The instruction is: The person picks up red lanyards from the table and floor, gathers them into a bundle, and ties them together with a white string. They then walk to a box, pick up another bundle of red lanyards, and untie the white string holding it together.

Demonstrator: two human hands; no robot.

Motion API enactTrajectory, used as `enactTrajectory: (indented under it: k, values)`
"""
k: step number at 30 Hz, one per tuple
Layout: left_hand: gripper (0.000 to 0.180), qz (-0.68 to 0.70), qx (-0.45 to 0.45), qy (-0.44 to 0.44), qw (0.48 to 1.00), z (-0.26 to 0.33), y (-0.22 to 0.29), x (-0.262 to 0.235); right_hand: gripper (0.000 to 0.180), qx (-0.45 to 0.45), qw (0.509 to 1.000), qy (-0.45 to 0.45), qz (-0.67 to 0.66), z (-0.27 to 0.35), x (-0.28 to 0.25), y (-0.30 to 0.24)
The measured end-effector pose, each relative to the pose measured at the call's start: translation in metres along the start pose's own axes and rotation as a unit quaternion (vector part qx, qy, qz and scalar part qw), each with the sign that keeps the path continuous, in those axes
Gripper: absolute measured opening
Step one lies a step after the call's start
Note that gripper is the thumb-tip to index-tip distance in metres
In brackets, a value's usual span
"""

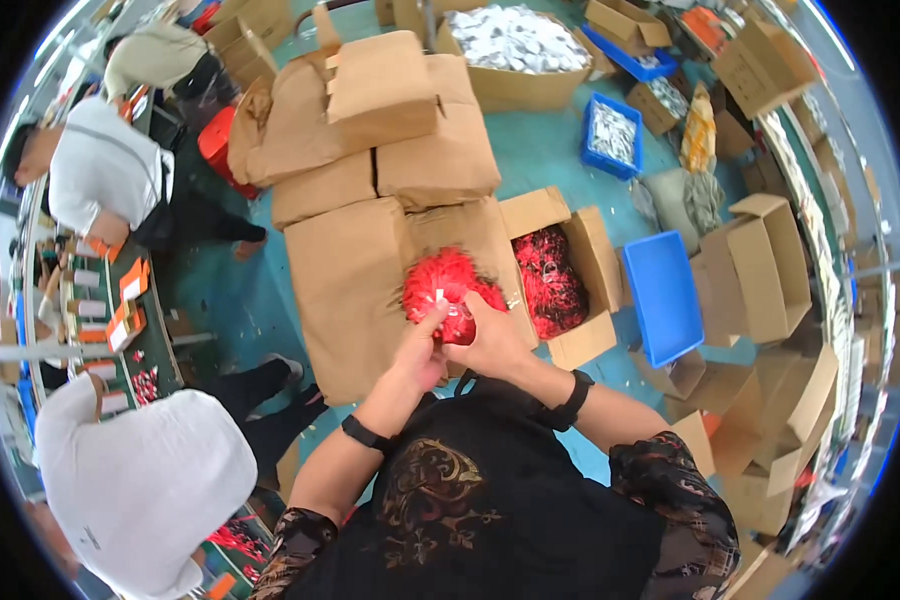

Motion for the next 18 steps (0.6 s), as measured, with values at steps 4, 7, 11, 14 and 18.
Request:
enactTrajectory:
  k: [4,7,11,14,18]
  values:
    - [0.043,-0.029,0.026,-0.028,0.999,-0.008,-0.004,-0.001,0.041,0.182,0.871,-0.021,-0.457,-0.002,-0.012,0.034]
    - [0.048,-0.115,0.090,-0.035,0.989,0.004,0.003,0.013,0.034,0.247,0.889,0.019,-0.385,-0.016,-0.016,0.063]
    - [0.048,-0.154,0.113,-0.088,0.978,0.012,0.013,0.009,0.021,0.161,0.867,-0.007,-0.472,-0.027,-0.015,0.064]
    - [0.046,-0.070,0.083,-0.003,0.994,0.014,0.020,0.002,0.020,0.148,0.871,0.021,-0.469,-0.031,-0.024,0.068]
    - [0.053,-0.110,0.143,-0.054,0.982,0.028,0.037,0.025,0.021,0.101,0.888,0.079,-0.442,-0.025,-0.030,0.070]
Point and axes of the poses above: each hand's wrist, its own z-axis away from the middle knuckle, its own x-axis out of the palm, y = z × x, the point moved 4 cm from there along -z, towards the middle knuckle, and after that the axes turned 14 degrees about -z, right-handed, at the moved point
